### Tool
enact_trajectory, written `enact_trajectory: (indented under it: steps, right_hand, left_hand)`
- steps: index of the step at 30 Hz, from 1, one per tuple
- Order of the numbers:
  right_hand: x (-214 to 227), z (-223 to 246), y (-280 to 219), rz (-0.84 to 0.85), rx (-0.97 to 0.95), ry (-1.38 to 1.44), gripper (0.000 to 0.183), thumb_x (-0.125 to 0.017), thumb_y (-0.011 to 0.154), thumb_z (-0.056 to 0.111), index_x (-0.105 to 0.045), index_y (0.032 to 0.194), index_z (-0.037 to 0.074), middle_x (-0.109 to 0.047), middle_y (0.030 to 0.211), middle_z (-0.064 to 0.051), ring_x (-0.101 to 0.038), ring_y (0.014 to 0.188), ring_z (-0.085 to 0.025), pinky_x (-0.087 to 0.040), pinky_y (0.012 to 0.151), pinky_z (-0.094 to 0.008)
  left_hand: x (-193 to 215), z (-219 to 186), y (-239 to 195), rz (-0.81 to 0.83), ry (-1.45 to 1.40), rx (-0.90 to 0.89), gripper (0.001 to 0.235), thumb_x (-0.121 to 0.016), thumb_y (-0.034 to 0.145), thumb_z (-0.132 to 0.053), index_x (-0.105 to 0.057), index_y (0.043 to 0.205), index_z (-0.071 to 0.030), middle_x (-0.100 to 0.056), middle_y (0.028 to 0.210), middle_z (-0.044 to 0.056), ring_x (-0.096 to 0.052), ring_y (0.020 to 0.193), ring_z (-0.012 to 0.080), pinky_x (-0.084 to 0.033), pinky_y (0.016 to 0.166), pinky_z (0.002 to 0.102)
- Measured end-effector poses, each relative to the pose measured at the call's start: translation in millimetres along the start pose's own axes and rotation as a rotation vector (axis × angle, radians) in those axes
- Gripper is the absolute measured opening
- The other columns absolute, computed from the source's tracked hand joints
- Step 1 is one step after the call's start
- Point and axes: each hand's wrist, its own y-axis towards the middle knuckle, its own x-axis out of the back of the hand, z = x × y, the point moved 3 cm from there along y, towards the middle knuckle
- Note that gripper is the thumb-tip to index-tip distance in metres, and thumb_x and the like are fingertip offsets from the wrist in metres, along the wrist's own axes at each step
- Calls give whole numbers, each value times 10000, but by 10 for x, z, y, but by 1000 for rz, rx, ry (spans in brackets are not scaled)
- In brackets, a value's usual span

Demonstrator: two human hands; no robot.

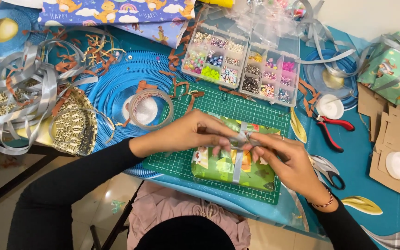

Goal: The person wraps a small box with green patterned paper, secures the edges with clear tape, and ties a grey ribbon around it to form a bow. The person then opens a small plastic container and places colorful beads into it.

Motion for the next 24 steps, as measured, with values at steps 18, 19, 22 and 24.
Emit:
enact_trajectory:
  steps: [18,19,22,24]
  right_hand:
    - [-122,227,112,-114,-336,107,304,-552,974,-65,-578,1271,-7,-758,731,-139,-606,626,-178,-505,632,-336]
    - [-132,240,124,-130,-339,76,211,-599,969,-29,-661,1168,6,-748,663,-121,-593,594,-165,-503,607,-316]
    - [-164,287,137,-169,-321,21,132,-677,946,9,-770,1036,33,-727,576,-95,-585,581,-134,-511,598,-287]
    - [-183,311,134,-192,-297,-5,125,-707,927,11,-795,1008,47,-717,557,-86,-590,599,-118,-521,614,-278]
  left_hand:
    - [-107,43,21,55,112,-26,383,-628,1006,8,-305,1176,-110,-782,903,103,-695,643,125,-520,618,214]
    - [-123,23,24,58,136,-14,418,-643,998,-1,-279,1166,-120,-780,886,102,-699,640,128,-544,661,228]
    - [-146,-2,31,44,175,18,464,-672,980,-16,-264,1172,-127,-776,851,100,-721,644,144,-583,717,259]
    - [-165,-7,42,26,192,35,475,-684,971,-21,-274,1186,-124,-773,834,100,-739,651,157,-598,730,276]
